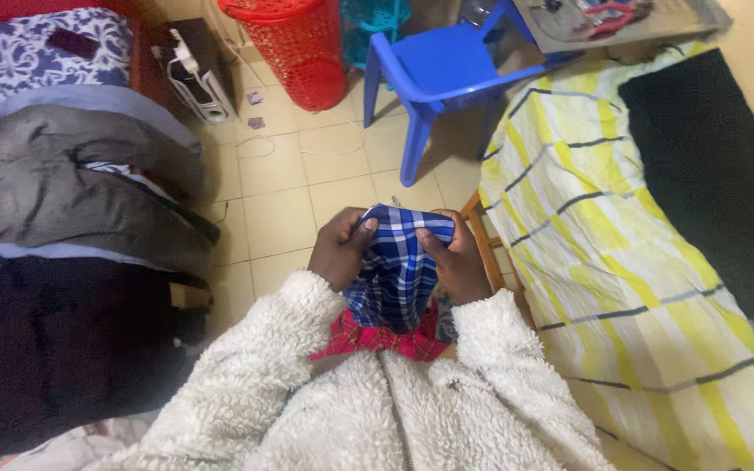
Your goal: The person picks up a blue and white checkered cloth and a black cloth from a pile, then folds the blue and white checkered cloth by hand.
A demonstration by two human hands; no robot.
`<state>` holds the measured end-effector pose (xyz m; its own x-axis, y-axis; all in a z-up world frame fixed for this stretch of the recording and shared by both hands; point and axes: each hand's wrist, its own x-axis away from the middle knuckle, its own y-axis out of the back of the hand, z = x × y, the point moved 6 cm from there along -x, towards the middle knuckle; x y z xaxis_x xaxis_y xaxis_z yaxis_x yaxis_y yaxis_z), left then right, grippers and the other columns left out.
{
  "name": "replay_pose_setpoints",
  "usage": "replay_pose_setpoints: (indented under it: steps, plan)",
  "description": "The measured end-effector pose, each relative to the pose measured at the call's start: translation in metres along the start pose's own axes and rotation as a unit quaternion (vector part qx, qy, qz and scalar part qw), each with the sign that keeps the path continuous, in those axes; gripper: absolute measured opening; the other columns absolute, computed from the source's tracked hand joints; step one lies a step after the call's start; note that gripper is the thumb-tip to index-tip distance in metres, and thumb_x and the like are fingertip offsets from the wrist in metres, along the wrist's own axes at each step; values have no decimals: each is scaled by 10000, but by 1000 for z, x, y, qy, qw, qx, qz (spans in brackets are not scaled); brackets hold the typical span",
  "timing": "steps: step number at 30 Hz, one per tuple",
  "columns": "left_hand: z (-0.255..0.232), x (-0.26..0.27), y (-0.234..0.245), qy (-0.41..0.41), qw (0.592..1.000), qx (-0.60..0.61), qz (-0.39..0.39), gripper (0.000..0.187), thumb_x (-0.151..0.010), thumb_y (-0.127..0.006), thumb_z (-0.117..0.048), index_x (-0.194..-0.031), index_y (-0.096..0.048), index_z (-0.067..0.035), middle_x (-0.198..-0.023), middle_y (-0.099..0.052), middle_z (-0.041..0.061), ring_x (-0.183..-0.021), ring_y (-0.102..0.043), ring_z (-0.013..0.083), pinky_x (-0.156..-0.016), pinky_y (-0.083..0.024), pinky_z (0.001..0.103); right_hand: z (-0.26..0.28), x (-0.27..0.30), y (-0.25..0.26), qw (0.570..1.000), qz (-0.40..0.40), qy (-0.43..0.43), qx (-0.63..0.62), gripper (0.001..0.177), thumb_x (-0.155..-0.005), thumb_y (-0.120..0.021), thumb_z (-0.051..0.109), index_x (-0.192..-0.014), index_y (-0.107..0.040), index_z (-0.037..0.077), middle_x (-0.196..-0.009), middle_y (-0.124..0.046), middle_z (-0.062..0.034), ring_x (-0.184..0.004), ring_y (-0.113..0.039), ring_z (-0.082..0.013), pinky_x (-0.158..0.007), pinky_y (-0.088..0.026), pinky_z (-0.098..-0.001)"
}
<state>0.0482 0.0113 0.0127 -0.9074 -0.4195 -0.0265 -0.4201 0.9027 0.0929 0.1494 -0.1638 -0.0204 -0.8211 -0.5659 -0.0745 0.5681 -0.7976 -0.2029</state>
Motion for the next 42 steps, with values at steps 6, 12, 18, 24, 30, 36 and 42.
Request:
replay_pose_setpoints:
  steps: [6,12,18,24,30,36,42]
  plan:
    - [10,13,29,30,1000,-1,0,346,-1061,-533,-332,-1036,-672,-16,-809,-631,-12,-782,-550,90,-749,-480,259,7,2,-33,1000,-9,15,10,428,-960,-747,314,-1202,-589,-2,-1066,-691,-46,-971,-643,-113,-913,-534,-271]
    - [-4,21,48,31,999,-36,2,344,-1054,-560,-340,-997,-667,-19,-776,-613,-5,-749,-528,92,-706,-479,273,24,6,-50,997,-36,36,49,352,-969,-760,275,-1134,-642,-14,-1016,-718,-61,-910,-663,-124,-875,-542,-286]
    - [-12,31,57,94,994,-9,51,274,-985,-631,-283,-1087,-669,-32,-816,-682,5,-761,-597,101,-711,-512,283,29,17,-71,987,-27,-40,-153,381,-950,-744,233,-1237,-607,23,-1110,-710,-58,-1001,-691,-159,-930,-547,-344]
    - [3,42,63,9,995,-65,71,259,-1009,-617,-254,-1131,-654,-29,-861,-707,4,-794,-627,86,-743,-528,266,45,33,-85,970,-2,-72,-231,354,-992,-672,236,-1255,-614,6,-1152,-720,-86,-1070,-704,-203,-990,-545,-387]
    - [9,48,84,42,997,-62,-7,262,-1050,-605,-271,-1060,-687,-22,-770,-643,44,-708,-542,101,-658,-497,298,26,42,-70,977,-26,-81,-195,304,-1009,-658,241,-1203,-653,6,-1107,-731,-85,-1016,-702,-193,-936,-548,-359]
    - [-28,53,88,-43,993,-110,-26,266,-1028,-603,-274,-1032,-688,-22,-778,-683,29,-715,-603,103,-703,-518,292,17,46,-56,986,-52,-60,-149,316,-1054,-688,257,-1214,-650,-12,-1092,-703,-63,-1000,-678,-170,-936,-537,-344]
    - [-9,50,90,-9,997,-78,12,291,-1043,-578,-297,-1024,-680,-25,-772,-663,27,-733,-556,94,-714,-502,283,53,56,-76,974,-16,-95,-205,371,-963,-669,271,-1218,-639,3,-1119,-734,-102,-1010,-726,-209,-935,-574,-382]
